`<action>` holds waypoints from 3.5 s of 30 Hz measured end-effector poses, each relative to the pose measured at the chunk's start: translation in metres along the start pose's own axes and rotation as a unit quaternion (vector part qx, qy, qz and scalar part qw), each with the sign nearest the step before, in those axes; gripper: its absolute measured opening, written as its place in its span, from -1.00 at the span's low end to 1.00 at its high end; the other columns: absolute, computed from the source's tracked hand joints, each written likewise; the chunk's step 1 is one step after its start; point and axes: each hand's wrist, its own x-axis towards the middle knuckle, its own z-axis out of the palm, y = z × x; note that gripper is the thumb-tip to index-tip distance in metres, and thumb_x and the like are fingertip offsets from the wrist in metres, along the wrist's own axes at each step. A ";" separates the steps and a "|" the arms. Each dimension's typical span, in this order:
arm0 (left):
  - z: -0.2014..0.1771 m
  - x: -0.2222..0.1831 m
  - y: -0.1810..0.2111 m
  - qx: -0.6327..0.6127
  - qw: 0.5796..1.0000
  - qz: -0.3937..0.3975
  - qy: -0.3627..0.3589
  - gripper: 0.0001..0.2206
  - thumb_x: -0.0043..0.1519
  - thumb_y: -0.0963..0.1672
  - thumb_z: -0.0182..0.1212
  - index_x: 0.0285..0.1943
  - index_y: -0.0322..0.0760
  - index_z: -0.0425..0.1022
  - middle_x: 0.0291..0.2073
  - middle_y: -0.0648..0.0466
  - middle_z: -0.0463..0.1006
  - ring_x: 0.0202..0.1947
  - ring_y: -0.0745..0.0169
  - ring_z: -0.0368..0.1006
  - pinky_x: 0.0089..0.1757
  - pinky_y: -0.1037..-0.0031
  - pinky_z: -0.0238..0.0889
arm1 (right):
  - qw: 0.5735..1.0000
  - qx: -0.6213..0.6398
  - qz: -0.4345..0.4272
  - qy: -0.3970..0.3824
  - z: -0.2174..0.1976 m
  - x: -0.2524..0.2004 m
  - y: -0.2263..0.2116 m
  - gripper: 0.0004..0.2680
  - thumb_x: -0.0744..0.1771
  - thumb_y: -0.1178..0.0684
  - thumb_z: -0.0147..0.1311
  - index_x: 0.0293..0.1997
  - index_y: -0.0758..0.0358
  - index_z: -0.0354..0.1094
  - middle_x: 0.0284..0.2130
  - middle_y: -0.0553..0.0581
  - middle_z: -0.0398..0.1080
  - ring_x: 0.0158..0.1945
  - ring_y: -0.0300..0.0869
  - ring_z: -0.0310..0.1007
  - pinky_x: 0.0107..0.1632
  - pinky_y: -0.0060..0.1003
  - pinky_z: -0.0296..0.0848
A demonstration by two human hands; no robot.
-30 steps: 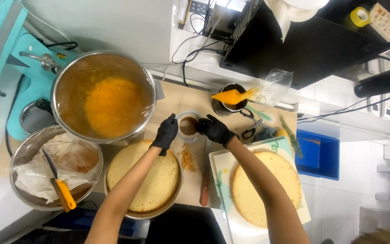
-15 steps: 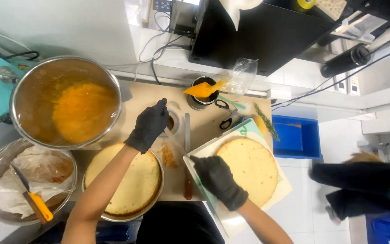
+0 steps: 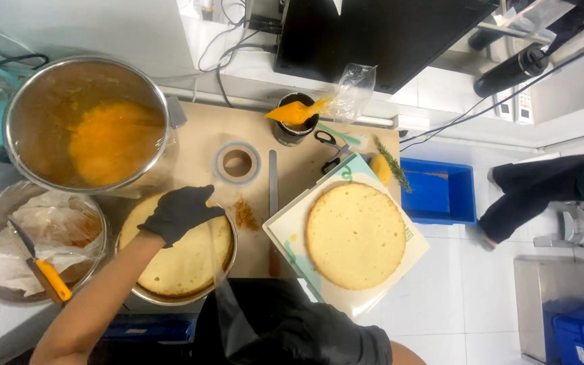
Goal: The person carries a cake board to the work table, places a round cake layer onto the board, and pipes orange fruit puree from a plastic bag onto the board. They then cut a piece of parchment with scissors and peel a lemon with a knife.
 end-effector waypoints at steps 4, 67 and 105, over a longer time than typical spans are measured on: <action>0.030 -0.003 -0.020 -0.239 0.969 0.062 0.002 -0.42 0.30 0.06 0.12 0.46 -0.23 0.26 0.37 -0.04 0.40 0.37 0.10 0.25 0.26 0.28 0.10 | 0.990 -0.085 0.004 0.113 -0.021 0.000 -0.051 -0.63 0.31 0.13 0.18 0.27 0.34 0.31 -0.06 0.25 0.50 0.01 0.05 0.55 -0.01 -0.09 0.48; 0.023 0.039 0.003 -0.230 0.925 -0.023 0.301 -0.38 0.23 -0.11 0.27 0.47 -0.11 0.09 -0.34 -0.02 0.61 -0.34 -0.08 0.55 -0.30 0.18 0.39 | 0.892 -0.450 0.043 -0.015 -0.120 0.246 0.220 -0.94 0.28 0.10 0.11 -0.25 0.15 0.48 -0.45 0.20 0.50 -0.36 0.11 0.55 -0.34 -0.02 0.49; 0.014 -0.028 0.013 -0.074 0.925 -0.007 0.372 -0.64 0.05 -0.26 0.25 0.07 -0.26 0.57 -0.36 0.03 0.60 -0.34 0.01 0.54 -0.33 0.27 0.42 | 0.667 0.268 0.615 0.322 -0.193 0.137 0.527 -0.70 0.21 -0.08 0.32 -0.11 0.29 0.47 -0.34 0.26 0.50 -0.50 0.00 0.50 -0.45 -0.12 0.53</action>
